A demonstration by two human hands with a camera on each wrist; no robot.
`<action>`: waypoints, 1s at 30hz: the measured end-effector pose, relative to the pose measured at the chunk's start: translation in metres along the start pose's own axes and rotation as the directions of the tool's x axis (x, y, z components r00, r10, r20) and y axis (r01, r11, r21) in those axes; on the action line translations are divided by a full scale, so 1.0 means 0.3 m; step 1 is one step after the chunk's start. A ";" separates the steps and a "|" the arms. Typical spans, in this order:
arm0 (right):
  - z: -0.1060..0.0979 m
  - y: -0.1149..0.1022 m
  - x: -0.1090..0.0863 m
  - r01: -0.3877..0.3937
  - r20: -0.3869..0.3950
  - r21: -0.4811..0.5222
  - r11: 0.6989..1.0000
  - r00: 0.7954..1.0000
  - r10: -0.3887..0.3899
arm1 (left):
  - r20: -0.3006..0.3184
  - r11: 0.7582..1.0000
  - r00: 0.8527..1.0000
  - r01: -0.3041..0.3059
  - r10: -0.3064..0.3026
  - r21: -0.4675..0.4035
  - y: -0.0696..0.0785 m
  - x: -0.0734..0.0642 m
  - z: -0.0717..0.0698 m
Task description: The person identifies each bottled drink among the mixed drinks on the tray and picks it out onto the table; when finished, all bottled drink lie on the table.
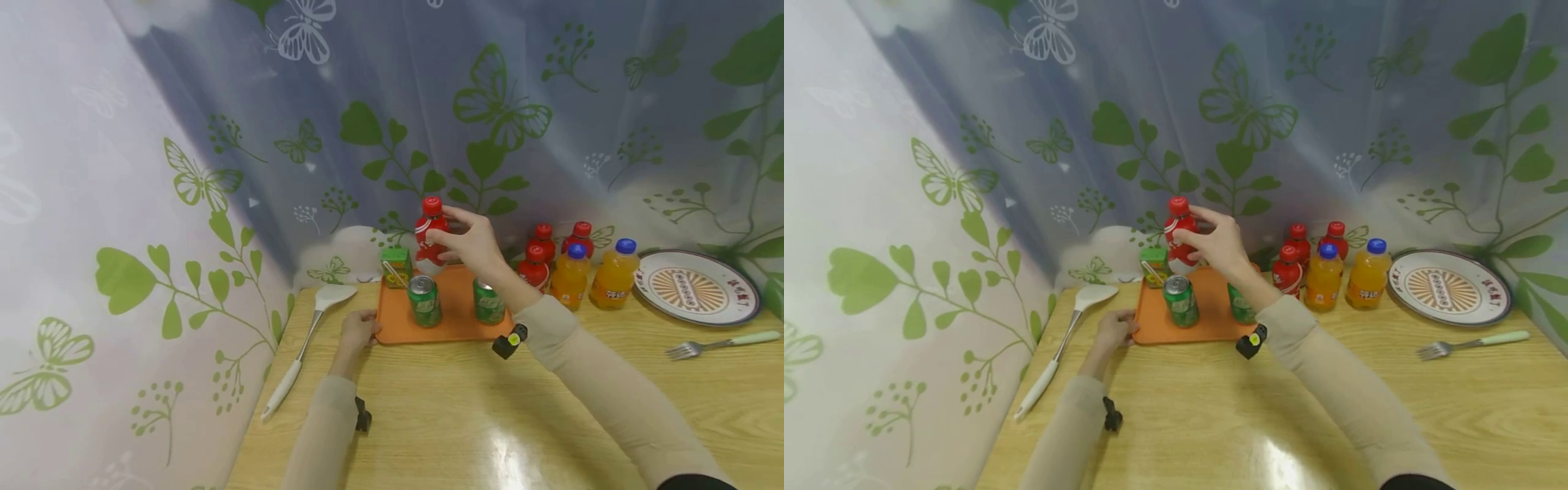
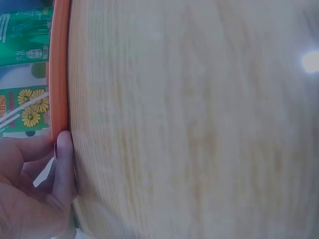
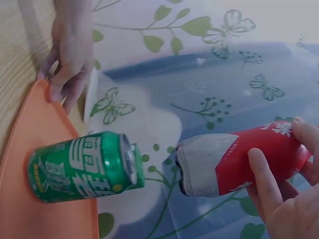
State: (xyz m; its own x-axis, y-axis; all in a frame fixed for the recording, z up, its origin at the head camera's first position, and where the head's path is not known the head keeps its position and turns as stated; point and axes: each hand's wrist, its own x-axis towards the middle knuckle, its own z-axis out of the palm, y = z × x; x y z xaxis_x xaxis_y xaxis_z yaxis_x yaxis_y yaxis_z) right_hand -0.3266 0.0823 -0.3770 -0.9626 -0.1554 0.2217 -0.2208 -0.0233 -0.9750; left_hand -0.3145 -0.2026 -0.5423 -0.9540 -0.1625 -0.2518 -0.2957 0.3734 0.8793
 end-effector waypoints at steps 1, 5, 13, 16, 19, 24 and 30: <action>-0.007 -0.004 -0.001 -0.006 0.009 0.017 1.000 1.000 0.006 | 0.000 1.000 1.000 -0.003 0.003 0.000 0.000 -0.001 0.001; -0.039 -0.026 -0.012 -0.047 0.046 0.058 0.997 0.998 0.045 | -0.001 1.000 1.000 -0.005 0.005 -0.005 -0.001 -0.003 0.002; -0.094 -0.068 -0.049 -0.177 0.133 0.097 0.979 0.978 0.163 | 0.002 1.000 1.000 0.013 -0.013 -0.005 -0.001 0.003 0.000; -0.112 -0.076 -0.063 -0.209 0.169 0.108 0.972 0.967 0.189 | 0.002 1.000 1.000 0.025 -0.025 -0.003 0.001 0.003 -0.001; -0.134 -0.080 -0.076 -0.235 0.197 0.134 0.963 0.958 0.207 | 0.002 1.000 1.000 0.027 -0.027 0.002 0.004 0.000 -0.002; -0.180 -0.079 -0.095 -0.228 0.224 0.116 0.967 0.954 0.198 | 0.008 1.000 1.000 0.019 -0.019 0.003 -0.003 0.006 0.001; -0.246 -0.085 -0.116 -0.201 0.266 0.176 0.964 0.952 0.150 | 0.011 1.000 1.000 0.011 -0.011 0.016 -0.007 0.008 0.000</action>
State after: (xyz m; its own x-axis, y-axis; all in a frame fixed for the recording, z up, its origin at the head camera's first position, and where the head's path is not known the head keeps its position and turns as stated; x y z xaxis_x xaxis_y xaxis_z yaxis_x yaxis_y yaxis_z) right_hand -0.2992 0.1613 -0.3589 -0.9080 -0.4144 0.0621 0.0078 -0.1647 -0.9863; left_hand -0.3164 -0.2036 -0.5447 -0.9511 -0.1567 -0.2660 -0.3069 0.3861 0.8699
